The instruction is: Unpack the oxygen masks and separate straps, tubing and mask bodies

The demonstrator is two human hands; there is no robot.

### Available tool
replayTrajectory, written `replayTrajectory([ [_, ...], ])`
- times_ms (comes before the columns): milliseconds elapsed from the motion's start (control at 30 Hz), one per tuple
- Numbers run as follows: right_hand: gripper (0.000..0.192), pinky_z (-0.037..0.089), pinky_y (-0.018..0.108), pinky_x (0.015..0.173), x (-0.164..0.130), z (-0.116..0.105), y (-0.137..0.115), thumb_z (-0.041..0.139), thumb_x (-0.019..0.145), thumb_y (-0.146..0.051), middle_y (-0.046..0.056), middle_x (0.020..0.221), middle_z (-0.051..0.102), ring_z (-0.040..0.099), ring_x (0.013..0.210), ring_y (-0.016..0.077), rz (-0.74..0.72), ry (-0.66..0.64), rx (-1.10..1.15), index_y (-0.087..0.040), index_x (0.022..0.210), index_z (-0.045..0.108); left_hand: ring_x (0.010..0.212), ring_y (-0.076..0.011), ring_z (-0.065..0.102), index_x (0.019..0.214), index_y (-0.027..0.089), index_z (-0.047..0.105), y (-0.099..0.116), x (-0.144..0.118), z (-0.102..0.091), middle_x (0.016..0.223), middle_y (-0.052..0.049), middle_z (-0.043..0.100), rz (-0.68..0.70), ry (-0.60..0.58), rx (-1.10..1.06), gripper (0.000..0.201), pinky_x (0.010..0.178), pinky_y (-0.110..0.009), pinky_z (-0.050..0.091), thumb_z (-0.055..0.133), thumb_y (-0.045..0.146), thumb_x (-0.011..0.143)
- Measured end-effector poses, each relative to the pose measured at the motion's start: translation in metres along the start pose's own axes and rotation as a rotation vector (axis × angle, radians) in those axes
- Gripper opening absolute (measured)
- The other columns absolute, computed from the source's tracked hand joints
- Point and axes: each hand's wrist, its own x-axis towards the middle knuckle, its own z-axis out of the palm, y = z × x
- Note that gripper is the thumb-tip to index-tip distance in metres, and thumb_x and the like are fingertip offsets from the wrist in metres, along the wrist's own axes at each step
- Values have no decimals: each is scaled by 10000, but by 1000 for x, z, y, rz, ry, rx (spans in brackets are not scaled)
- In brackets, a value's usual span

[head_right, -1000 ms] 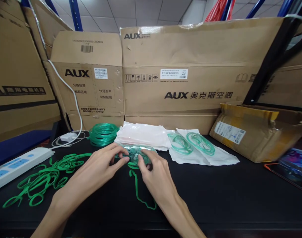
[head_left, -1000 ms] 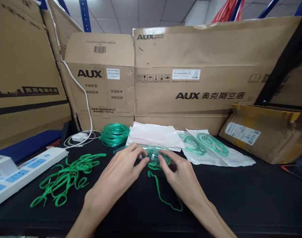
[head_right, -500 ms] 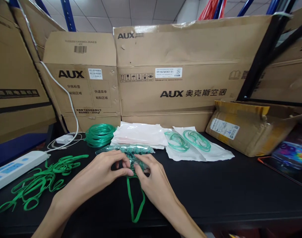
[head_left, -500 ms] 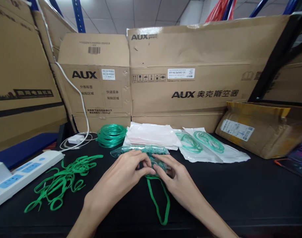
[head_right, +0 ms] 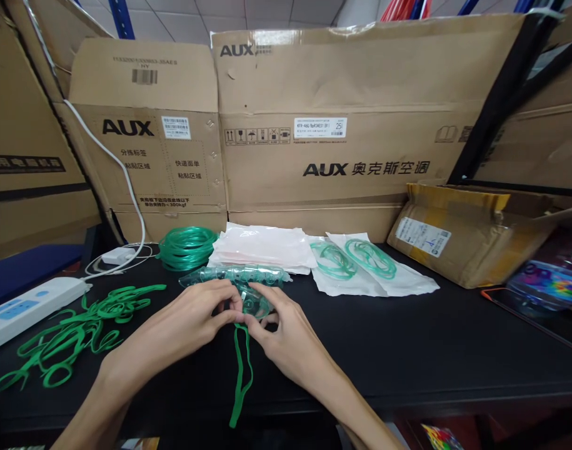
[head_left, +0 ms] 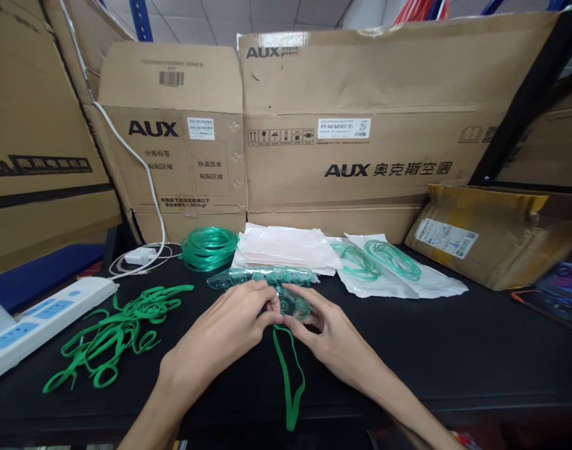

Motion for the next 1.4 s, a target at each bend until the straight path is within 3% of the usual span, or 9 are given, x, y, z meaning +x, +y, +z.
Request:
replayTrajectory([
  [200, 449, 619, 304, 796, 0, 3, 2, 648, 859, -243, 57, 1123, 685, 689, 906, 174, -54, 7, -49, -214, 1308, 652, 884, -214, 596, 847, 226, 603, 2, 1, -4, 911, -8, 647, -40, -28, 45, 98, 761, -317, 409, 563, 176, 921],
  [400, 446, 593, 318, 711, 0, 3, -2, 633, 837, -183, 77, 1127, 697, 659, 718, 152, -75, 84, -288, -174, 1281, 667, 832, -200, 588, 795, 239, 606, 5, -5, -14, 848, 9, 637, -49, -62, 6, 112, 723, -298, 400, 594, 226, 906],
  [567, 449, 577, 315, 632, 1, 4, 0, 623, 852, -213, 75, 1111, 691, 600, 597, 127, -60, 172, -348, -165, 1298, 648, 806, -204, 594, 798, 246, 641, 3, -7, -24, 848, 7, 657, -79, -31, -9, 138, 709, -300, 404, 611, 313, 915],
  [733, 425, 569, 304, 613, 1, 5, -1, 624, 856, -228, 67, 1106, 699, 596, 591, 124, -69, 194, -358, -180, 1276, 661, 818, -203, 613, 839, 249, 663, -6, -3, -15, 862, 10, 659, -98, -70, -17, 170, 700, -293, 410, 604, 377, 933],
  [833, 426, 567, 306, 624, 0, 4, -2, 628, 856, -229, 69, 1115, 699, 596, 604, 126, -78, 183, -345, -176, 1277, 659, 873, -212, 619, 883, 242, 667, -6, -1, -7, 926, 0, 661, -105, -29, 5, 233, 734, -298, 417, 597, 457, 943],
  [1000, 438, 561, 315, 641, -1, 5, -3, 624, 857, -214, 74, 1089, 698, 587, 623, 137, -104, 158, -336, -155, 1291, 651, 844, -181, 606, 835, 230, 629, 2, -1, -5, 896, 14, 633, -49, -39, -10, 202, 747, -286, 400, 530, 329, 980],
  [1133, 430, 563, 323, 658, -2, 7, -2, 625, 860, -207, 81, 1104, 695, 597, 638, 147, -96, 169, -390, -145, 1285, 653, 750, -158, 556, 743, 220, 571, 2, 0, -9, 805, 35, 593, -28, -65, -17, 147, 677, -263, 377, 562, 214, 890],
  [1400, 453, 561, 379, 754, 1, 7, 2, 596, 883, -154, 110, 1215, 631, 643, 719, 179, 25, 182, -561, -169, 1335, 621, 648, -133, 514, 691, 219, 606, 4, -3, -22, 724, 49, 586, -81, -114, -82, 132, 600, -237, 364, 578, 202, 819],
])
